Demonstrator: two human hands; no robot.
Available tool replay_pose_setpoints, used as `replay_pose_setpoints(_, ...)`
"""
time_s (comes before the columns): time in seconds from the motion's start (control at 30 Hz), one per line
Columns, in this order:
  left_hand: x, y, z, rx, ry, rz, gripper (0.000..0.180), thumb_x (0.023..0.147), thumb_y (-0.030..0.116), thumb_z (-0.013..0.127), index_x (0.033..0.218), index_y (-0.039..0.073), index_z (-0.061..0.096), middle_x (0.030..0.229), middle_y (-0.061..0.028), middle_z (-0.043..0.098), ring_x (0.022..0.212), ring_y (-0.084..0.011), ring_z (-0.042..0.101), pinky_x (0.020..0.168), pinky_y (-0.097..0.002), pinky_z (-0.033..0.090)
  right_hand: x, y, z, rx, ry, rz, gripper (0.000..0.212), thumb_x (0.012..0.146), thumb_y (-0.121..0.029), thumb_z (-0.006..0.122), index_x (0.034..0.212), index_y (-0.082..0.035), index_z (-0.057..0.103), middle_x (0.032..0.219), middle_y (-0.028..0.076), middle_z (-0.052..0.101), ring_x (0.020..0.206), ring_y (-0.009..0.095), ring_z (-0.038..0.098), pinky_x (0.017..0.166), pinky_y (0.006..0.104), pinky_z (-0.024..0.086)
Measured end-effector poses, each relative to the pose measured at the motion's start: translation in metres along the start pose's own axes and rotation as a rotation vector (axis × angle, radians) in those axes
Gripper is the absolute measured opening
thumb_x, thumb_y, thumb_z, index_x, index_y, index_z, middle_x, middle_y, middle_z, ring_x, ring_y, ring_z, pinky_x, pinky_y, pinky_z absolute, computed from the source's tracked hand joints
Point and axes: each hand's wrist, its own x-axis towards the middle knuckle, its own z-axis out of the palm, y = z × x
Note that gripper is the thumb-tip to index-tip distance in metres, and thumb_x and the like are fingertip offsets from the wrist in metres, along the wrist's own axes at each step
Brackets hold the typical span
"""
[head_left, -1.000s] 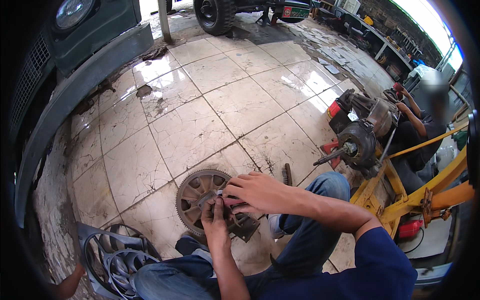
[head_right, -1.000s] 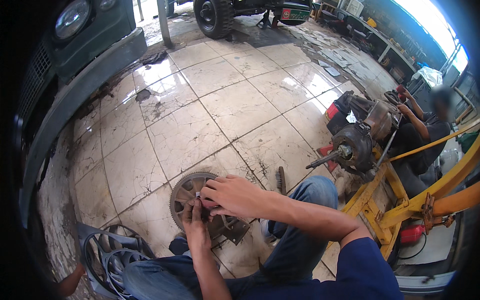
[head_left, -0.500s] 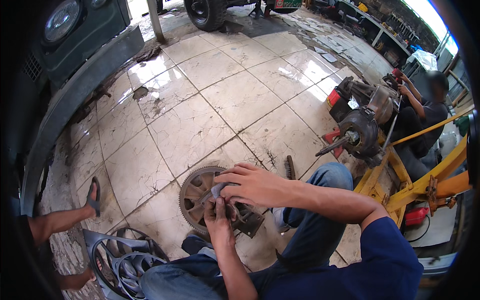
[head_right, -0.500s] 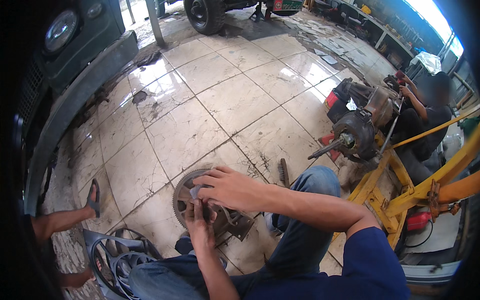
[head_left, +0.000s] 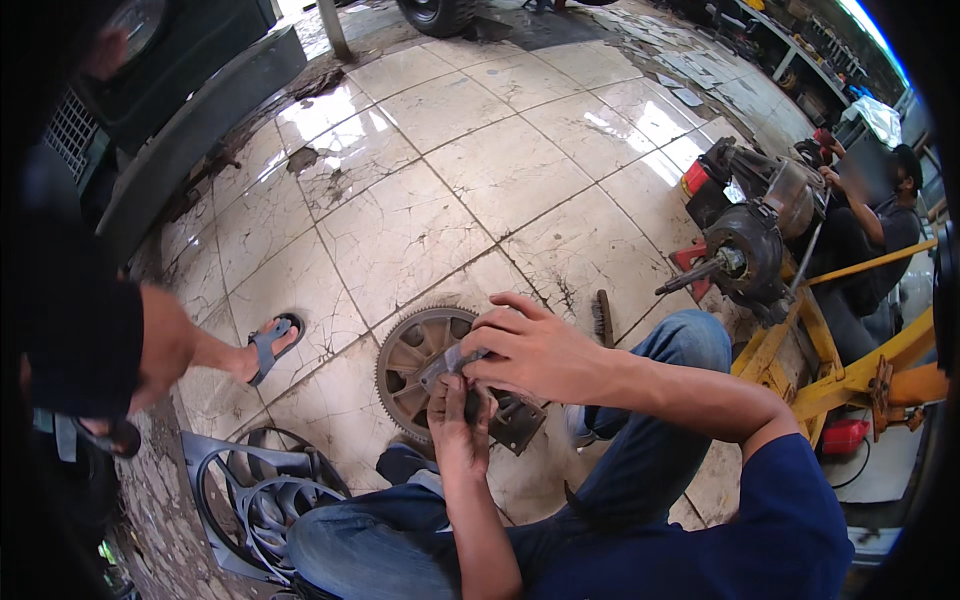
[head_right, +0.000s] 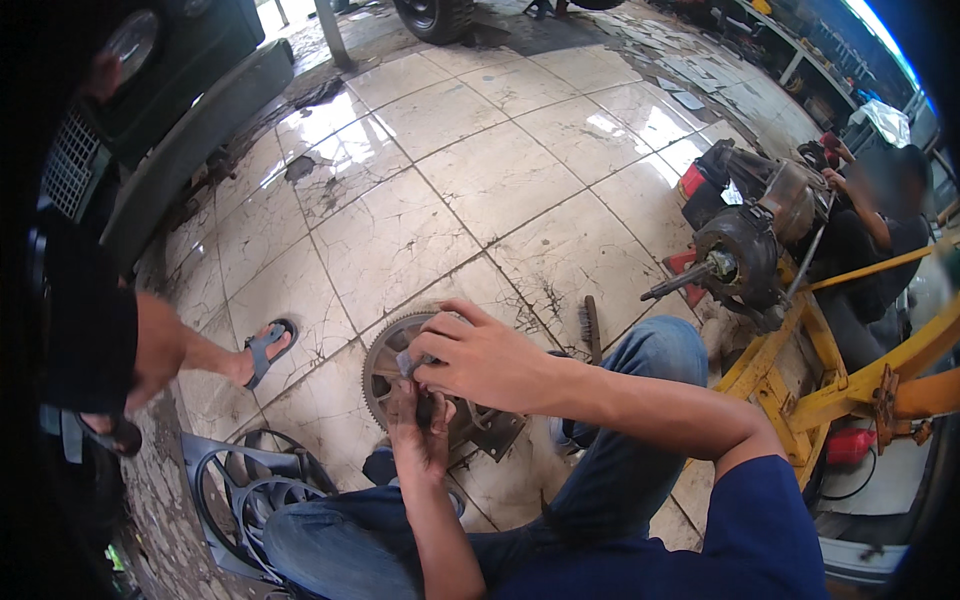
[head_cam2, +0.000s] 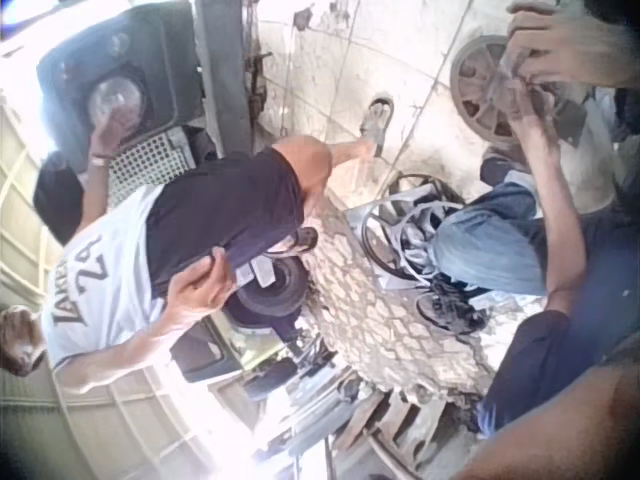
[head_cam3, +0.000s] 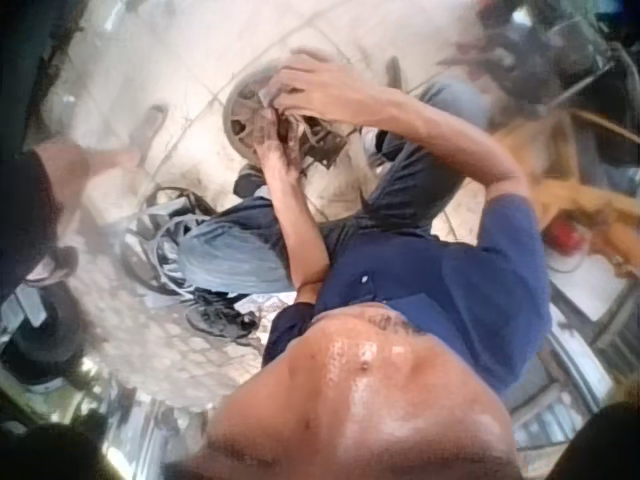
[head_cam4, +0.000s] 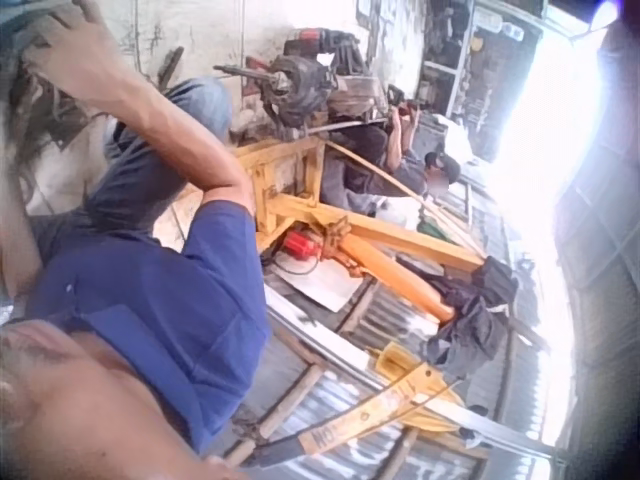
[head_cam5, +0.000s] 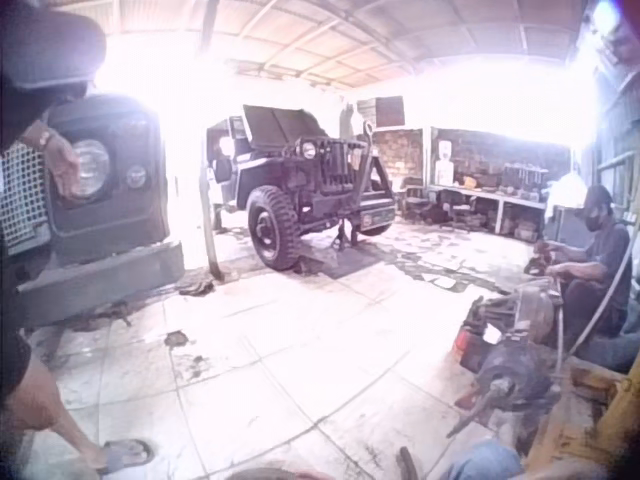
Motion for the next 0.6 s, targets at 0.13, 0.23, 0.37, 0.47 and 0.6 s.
replay_pose_setpoints(0.13,-0.001,0.003,-0.005,0.089,-0.066,0.031,0.02,0.101,0.026,0.06,0.104,0.006,0.06,0.087,-0.0032,0.064,0.058,-0.0073,0.047,0.053,-0.023,0.039,-0.002,0.001,-0.006,0.042,-0.082,0.087,0.014,0.083,-0.021,0.069,0.095,-0.014,0.068,0.108,0.001,0.059,0.109,0.02,0.053,0.11,0.0424,0.036)
replay_pose_setpoints(0.23,0.001,0.006,-0.006,0.129,-0.079,0.07,0.021,0.097,0.021,0.065,0.112,0.007,0.061,0.098,-0.0066,0.068,0.059,-0.0087,0.048,0.055,-0.0242,0.04,0.002,0.003,-0.012,0.113,-0.059,0.118,0.017,0.081,-0.018,0.072,0.097,-0.012,0.07,0.105,0.002,0.06,0.108,0.023,0.054,0.105,0.0407,0.039)
replay_pose_setpoints(0.37,-0.001,0.007,-0.012,0.182,-0.129,0.112,0.03,0.095,0.016,0.066,0.123,0.007,0.059,0.1,-0.0068,0.067,0.062,-0.0103,0.051,0.057,-0.0249,0.042,0.005,0.001,-0.014,0.156,-0.085,0.106,0.019,0.079,-0.017,0.073,0.097,-0.011,0.071,0.104,0.002,0.06,0.108,0.025,0.054,0.1,0.0391,0.044)
replay_pose_setpoints(0.47,-0.002,0.011,-0.006,0.202,-0.151,0.134,0.027,0.095,0.008,0.064,0.122,0.002,0.059,0.095,-0.0041,0.065,0.062,-0.0069,0.052,0.055,-0.0219,0.042,0.008,0.004,-0.019,0.184,-0.094,0.099,0.02,0.078,-0.017,0.074,0.097,-0.012,0.071,0.104,0.001,0.06,0.107,0.024,0.055,0.098,0.0388,0.045)
replay_pose_setpoints(0.6,-0.005,0.015,-0.006,0.368,-0.172,0.194,0.031,0.093,0.006,0.068,0.123,0.002,0.062,0.092,-0.003,0.065,0.064,-0.006,0.053,0.055,-0.0208,0.043,0.01,0.006,-0.024,0.168,-0.1,0.07,0.022,0.077,-0.017,0.075,0.099,-0.013,0.072,0.103,0.0,0.06,0.106,0.024,0.055,0.096,0.0385,0.046)
